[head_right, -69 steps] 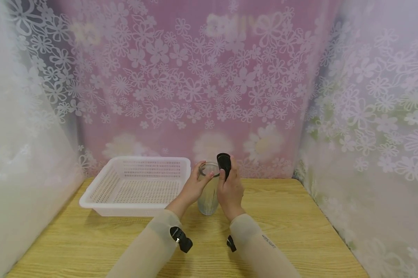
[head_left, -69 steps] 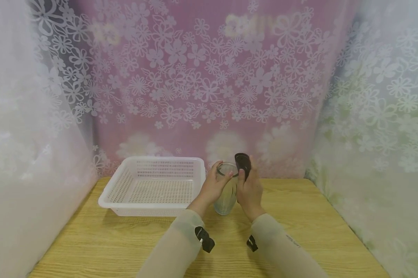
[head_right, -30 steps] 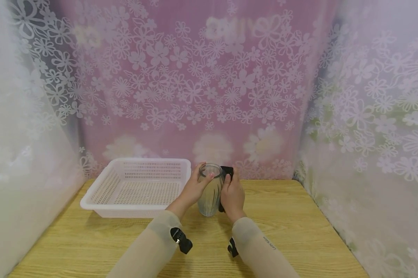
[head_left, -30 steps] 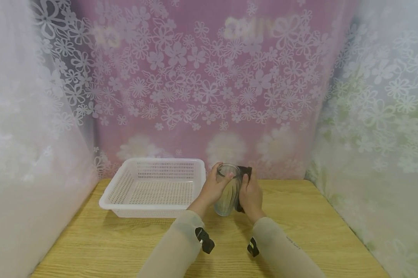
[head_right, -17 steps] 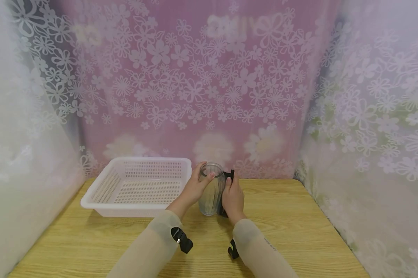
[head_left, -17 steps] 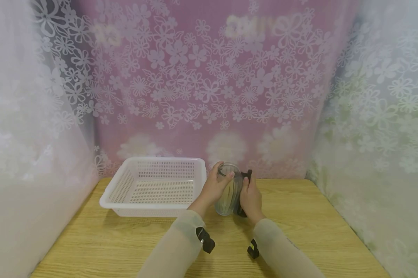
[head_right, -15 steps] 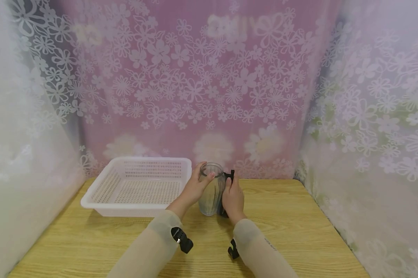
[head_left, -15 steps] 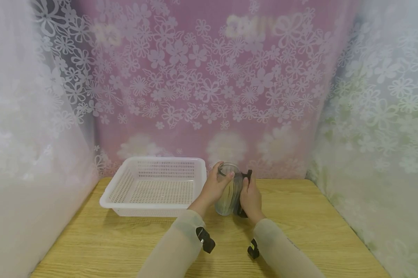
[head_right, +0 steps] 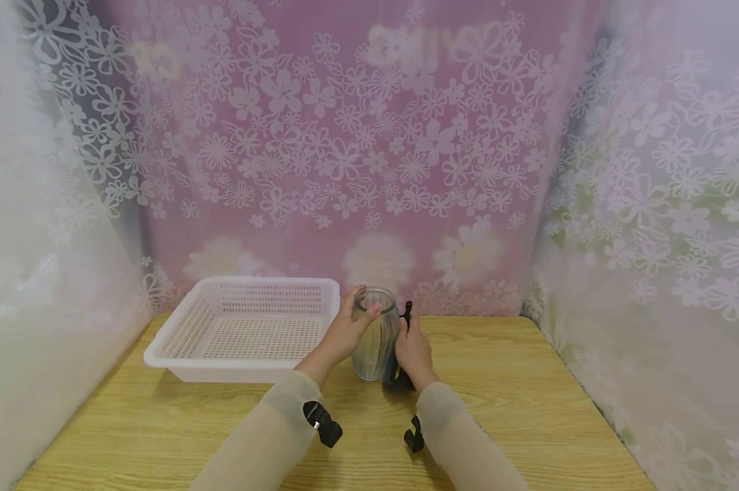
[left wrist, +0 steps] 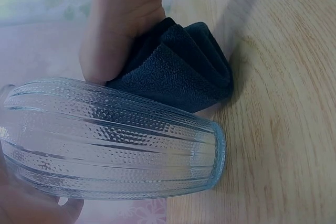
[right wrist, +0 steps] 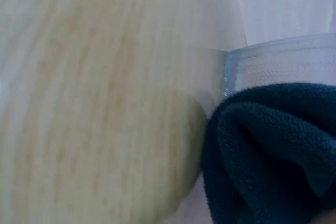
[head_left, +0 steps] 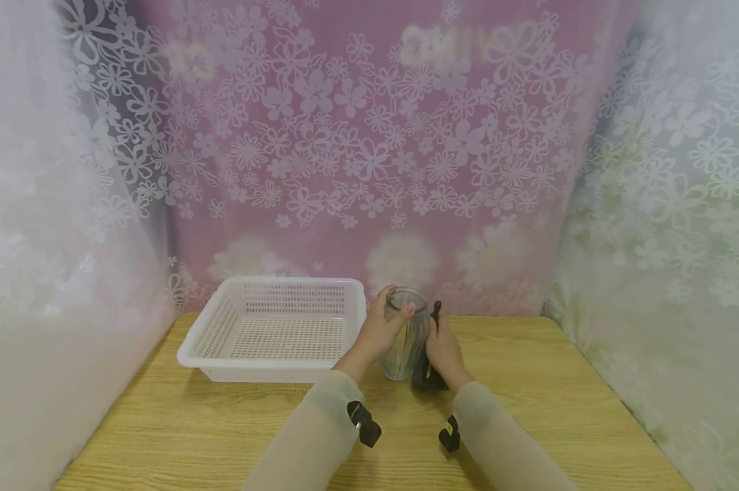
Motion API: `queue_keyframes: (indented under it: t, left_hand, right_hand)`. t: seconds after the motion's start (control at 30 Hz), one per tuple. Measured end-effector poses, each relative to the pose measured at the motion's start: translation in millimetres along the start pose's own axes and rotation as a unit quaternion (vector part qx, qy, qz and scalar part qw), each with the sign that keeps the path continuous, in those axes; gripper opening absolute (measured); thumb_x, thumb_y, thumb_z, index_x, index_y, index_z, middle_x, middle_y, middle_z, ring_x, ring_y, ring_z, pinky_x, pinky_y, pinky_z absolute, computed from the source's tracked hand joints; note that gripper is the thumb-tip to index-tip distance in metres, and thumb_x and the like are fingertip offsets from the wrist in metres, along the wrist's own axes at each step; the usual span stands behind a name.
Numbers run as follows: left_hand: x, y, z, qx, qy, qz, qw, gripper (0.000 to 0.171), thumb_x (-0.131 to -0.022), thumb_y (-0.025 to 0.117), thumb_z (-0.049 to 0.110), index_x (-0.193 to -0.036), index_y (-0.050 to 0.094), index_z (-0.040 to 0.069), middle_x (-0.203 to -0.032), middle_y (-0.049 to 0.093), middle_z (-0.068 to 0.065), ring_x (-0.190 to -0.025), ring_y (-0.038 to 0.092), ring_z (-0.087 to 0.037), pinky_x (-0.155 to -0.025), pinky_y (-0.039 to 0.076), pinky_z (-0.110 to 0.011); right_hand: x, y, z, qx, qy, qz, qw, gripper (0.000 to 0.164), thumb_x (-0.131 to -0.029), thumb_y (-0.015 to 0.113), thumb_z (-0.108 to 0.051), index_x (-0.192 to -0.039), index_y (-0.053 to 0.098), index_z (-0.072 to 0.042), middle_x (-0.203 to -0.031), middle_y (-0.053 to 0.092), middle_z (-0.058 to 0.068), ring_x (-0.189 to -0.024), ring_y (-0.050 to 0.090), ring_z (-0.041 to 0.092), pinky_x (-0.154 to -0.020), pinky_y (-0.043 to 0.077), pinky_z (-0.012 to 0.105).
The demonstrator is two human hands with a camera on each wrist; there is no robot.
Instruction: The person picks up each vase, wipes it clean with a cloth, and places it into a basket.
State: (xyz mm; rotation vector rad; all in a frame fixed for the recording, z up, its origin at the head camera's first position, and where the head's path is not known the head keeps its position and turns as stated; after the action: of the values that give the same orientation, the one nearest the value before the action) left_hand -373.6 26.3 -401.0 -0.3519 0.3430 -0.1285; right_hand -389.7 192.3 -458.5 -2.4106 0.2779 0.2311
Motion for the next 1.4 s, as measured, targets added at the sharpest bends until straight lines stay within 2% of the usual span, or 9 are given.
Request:
queue_keyframes:
  t: [0.2, 0.47, 0.6, 0.7, 0.83, 0.97, 1.07, 1.2, 1.4]
  left_hand:
    - [-0.6, 0.8, -1.0, 0.002, -0.006, 0.002, 1.0000, 0.072, -0.082, 0.049, 0.066, -0.143, 0.025, 0.035, -0.146, 0.032, -0.007, -0.129, 0.034, -0.032, -0.097, 0.033, -0.056]
    - [0.9, 3.3, -2.5, 0.011, -0.015, -0.002, 0.9998, 0.069, -0.083, 0.050, 0.064, -0.142, 0.025, 0.039, -0.147, 0.030, -0.003, -0.131, 0.031, -0.029, -0.099, 0.031, -0.056]
    - [0.7, 3.1, -1.5, 0.008, -0.015, -0.002, 0.9999, 0.069, -0.083, 0.050, 0.065, -0.142, 0.025, 0.039, -0.146, 0.031, -0.003, -0.131, 0.031, -0.029, -0.099, 0.031, -0.056]
    - [0.3, 2.6, -0.5, 0.004, -0.017, -0.001, 0.9998, 0.069, -0.083, 0.050, 0.064, -0.142, 0.025, 0.038, -0.146, 0.031, -0.003, -0.131, 0.031, -0.028, -0.099, 0.032, -0.055]
    - [-0.4, 3.0, -0.7, 0.000, -0.019, -0.001, 0.9998, 0.069, -0.083, 0.050, 0.064, -0.142, 0.025, 0.038, -0.147, 0.031, -0.003, -0.131, 0.032, -0.029, -0.099, 0.032, -0.054]
    - [-0.4, 3.2, -1.9, -0.001, -0.021, -0.004, 0.9998, 0.069, -0.083, 0.049, 0.065, -0.142, 0.025, 0.039, -0.147, 0.030, -0.004, -0.130, 0.033, -0.031, -0.098, 0.033, -0.056]
    - [-0.3, 2.3, -2.4, 0.000, -0.022, -0.002, 0.9998, 0.068, -0.083, 0.049, 0.065, -0.142, 0.025, 0.040, -0.147, 0.030, -0.004, -0.130, 0.033, -0.032, -0.097, 0.033, -0.057]
    - [-0.3, 1.8, -3.3, 0.003, -0.023, 0.001, 0.9997, 0.069, -0.082, 0.048, 0.067, -0.141, 0.025, 0.042, -0.147, 0.029, -0.004, -0.130, 0.032, -0.032, -0.097, 0.033, -0.057]
    - [-1.0, 2.7, -4.5, 0.004, -0.017, 0.000, 0.9999, 0.069, -0.082, 0.048, 0.067, -0.141, 0.025, 0.041, -0.147, 0.029, -0.003, -0.131, 0.032, -0.032, -0.098, 0.032, -0.058]
  right_hand:
    - [-5, 2, 4, -0.011, 0.012, -0.054, 0.998, 0.039, -0.101, 0.029, -0.025, -0.124, 0.047, 0.000, -0.123, 0.052, 0.026, -0.113, 0.049, 0.041, -0.091, 0.039, 0.055]
    - [-5, 5, 10, -0.057, 0.055, -0.127, 0.989, 0.048, -0.099, 0.036, -0.030, -0.133, 0.039, 0.003, -0.131, 0.045, 0.025, -0.120, 0.042, 0.039, -0.098, 0.034, 0.053]
    - [-7, 6, 12, -0.064, 0.074, -0.149, 0.984, 0.050, -0.098, 0.038, -0.027, -0.135, 0.035, 0.007, -0.134, 0.040, 0.029, -0.123, 0.038, 0.041, -0.101, 0.030, 0.054]
    - [-9, 5, 11, -0.059, 0.075, -0.160, 0.983, 0.047, -0.098, 0.038, -0.023, -0.133, 0.037, 0.008, -0.130, 0.044, 0.028, -0.120, 0.041, 0.040, -0.100, 0.032, 0.054]
    - [-9, 1, 10, -0.046, 0.068, -0.163, 0.983, 0.039, -0.098, 0.036, -0.021, -0.119, 0.046, 0.010, -0.111, 0.054, 0.024, -0.101, 0.052, 0.033, -0.087, 0.043, 0.048]
    - [-8, -9, 6, -0.026, 0.063, -0.152, 0.986, 0.034, -0.098, 0.036, -0.020, -0.112, 0.048, 0.008, -0.101, 0.055, 0.020, -0.091, 0.054, 0.030, -0.077, 0.046, 0.044]
    - [-7, -18, 0, -0.011, 0.055, -0.144, 0.988, 0.039, -0.099, 0.037, -0.022, -0.123, 0.043, 0.007, -0.113, 0.053, 0.026, -0.101, 0.053, 0.037, -0.083, 0.045, 0.050]
    - [-8, -31, -9, -0.013, 0.054, -0.144, 0.988, 0.050, -0.100, 0.036, -0.026, -0.139, 0.026, 0.003, -0.131, 0.041, 0.032, -0.116, 0.045, 0.044, -0.091, 0.039, 0.057]
    - [-8, -48, -19, -0.014, 0.048, -0.123, 0.991, 0.054, -0.100, 0.036, -0.026, -0.142, 0.019, 0.003, -0.133, 0.038, 0.033, -0.118, 0.043, 0.044, -0.094, 0.037, 0.056]
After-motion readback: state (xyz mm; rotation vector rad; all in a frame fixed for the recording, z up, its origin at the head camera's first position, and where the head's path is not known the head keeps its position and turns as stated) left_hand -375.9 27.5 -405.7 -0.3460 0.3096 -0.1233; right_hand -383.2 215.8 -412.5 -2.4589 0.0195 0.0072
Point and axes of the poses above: each hand's wrist, its own x-axis away from the middle knuckle, its own y-axis out of the palm, z = x × y, the point moved 3 cm from there along -x, towards the middle knuckle
